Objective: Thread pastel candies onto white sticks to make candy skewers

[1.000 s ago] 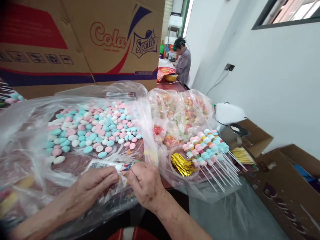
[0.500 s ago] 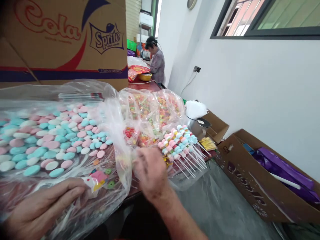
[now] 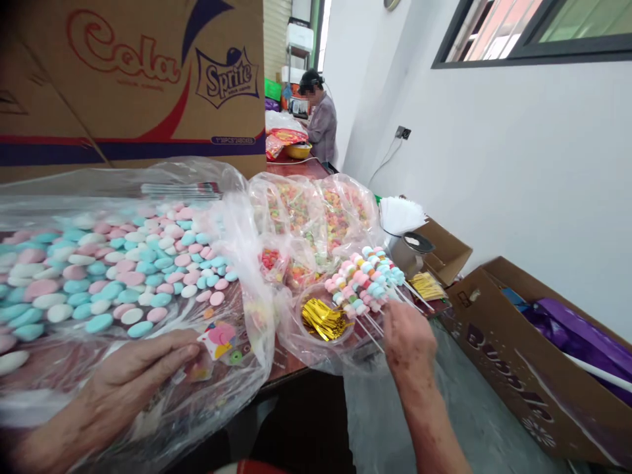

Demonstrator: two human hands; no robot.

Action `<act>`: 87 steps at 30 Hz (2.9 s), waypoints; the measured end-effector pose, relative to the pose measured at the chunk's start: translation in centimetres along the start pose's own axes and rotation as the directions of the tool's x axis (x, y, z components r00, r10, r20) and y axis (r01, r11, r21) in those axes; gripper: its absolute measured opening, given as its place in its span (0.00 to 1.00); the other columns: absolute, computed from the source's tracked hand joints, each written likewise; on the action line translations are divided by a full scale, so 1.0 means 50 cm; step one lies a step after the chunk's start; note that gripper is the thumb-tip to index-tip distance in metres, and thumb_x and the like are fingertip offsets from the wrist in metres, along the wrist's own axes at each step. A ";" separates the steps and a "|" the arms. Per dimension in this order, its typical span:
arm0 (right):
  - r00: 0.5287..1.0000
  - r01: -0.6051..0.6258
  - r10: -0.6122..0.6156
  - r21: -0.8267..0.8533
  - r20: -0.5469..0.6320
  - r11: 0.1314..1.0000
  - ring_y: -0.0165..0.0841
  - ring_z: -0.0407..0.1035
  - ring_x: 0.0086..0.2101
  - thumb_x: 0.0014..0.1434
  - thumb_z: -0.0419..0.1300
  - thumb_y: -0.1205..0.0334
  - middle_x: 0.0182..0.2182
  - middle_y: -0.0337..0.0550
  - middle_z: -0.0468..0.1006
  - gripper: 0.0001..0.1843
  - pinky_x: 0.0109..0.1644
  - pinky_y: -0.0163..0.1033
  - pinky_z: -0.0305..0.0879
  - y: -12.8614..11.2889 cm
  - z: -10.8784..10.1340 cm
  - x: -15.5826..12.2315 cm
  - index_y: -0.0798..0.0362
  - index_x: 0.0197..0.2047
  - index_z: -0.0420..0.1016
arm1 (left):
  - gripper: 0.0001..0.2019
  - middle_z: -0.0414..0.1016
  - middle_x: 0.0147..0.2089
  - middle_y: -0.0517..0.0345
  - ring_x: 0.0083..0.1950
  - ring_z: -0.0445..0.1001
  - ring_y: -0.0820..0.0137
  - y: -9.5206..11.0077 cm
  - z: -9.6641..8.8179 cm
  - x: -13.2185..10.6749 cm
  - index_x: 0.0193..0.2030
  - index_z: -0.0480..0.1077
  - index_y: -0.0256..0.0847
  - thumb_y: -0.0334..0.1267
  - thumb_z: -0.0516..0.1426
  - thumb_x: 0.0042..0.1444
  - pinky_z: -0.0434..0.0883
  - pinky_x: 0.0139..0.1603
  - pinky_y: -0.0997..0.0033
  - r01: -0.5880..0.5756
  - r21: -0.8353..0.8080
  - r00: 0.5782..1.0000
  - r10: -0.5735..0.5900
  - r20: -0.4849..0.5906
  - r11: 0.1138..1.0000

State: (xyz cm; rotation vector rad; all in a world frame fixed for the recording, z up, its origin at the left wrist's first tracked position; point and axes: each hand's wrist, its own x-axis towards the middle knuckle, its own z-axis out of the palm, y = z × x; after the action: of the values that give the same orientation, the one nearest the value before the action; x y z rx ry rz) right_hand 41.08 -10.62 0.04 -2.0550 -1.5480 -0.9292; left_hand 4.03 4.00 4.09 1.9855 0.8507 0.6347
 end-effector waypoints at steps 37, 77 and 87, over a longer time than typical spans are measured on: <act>0.799 0.445 -0.600 0.637 0.035 0.629 0.34 0.65 0.34 0.66 0.53 0.68 0.33 0.42 0.78 0.13 0.42 0.42 0.59 -0.170 -0.094 0.136 0.49 0.46 0.76 | 0.14 0.67 0.27 0.64 0.30 0.63 0.74 0.007 -0.068 -0.009 0.30 0.71 0.39 0.41 0.52 0.64 0.61 0.30 0.78 0.098 0.037 0.961 -0.104 0.255 0.994; 0.696 0.362 -0.715 0.830 0.062 0.425 0.34 0.63 0.34 0.66 0.53 0.67 0.30 0.43 0.74 0.10 0.41 0.41 0.54 -0.239 -0.051 0.160 0.55 0.43 0.76 | 0.20 0.69 0.26 0.66 0.23 0.65 0.75 0.027 -0.005 -0.044 0.48 0.68 0.38 0.43 0.64 0.52 0.62 0.23 0.76 0.595 -0.354 0.726 -0.293 0.623 0.722; 0.574 0.395 -0.816 0.848 0.073 0.354 0.32 0.62 0.31 0.66 0.52 0.66 0.28 0.41 0.72 0.12 0.37 0.40 0.51 -0.266 -0.040 0.160 0.54 0.35 0.77 | 0.29 0.71 0.38 0.63 0.36 0.67 0.71 0.047 0.027 -0.052 0.56 0.63 0.44 0.44 0.66 0.49 0.63 0.33 0.75 0.457 -0.310 0.844 -0.297 0.446 0.834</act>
State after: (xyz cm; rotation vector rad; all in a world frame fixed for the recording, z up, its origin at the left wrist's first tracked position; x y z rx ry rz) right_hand 29.23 -2.46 6.16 -1.0134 -2.5434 0.2184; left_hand 4.08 0.41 5.17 1.4299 0.7702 0.1535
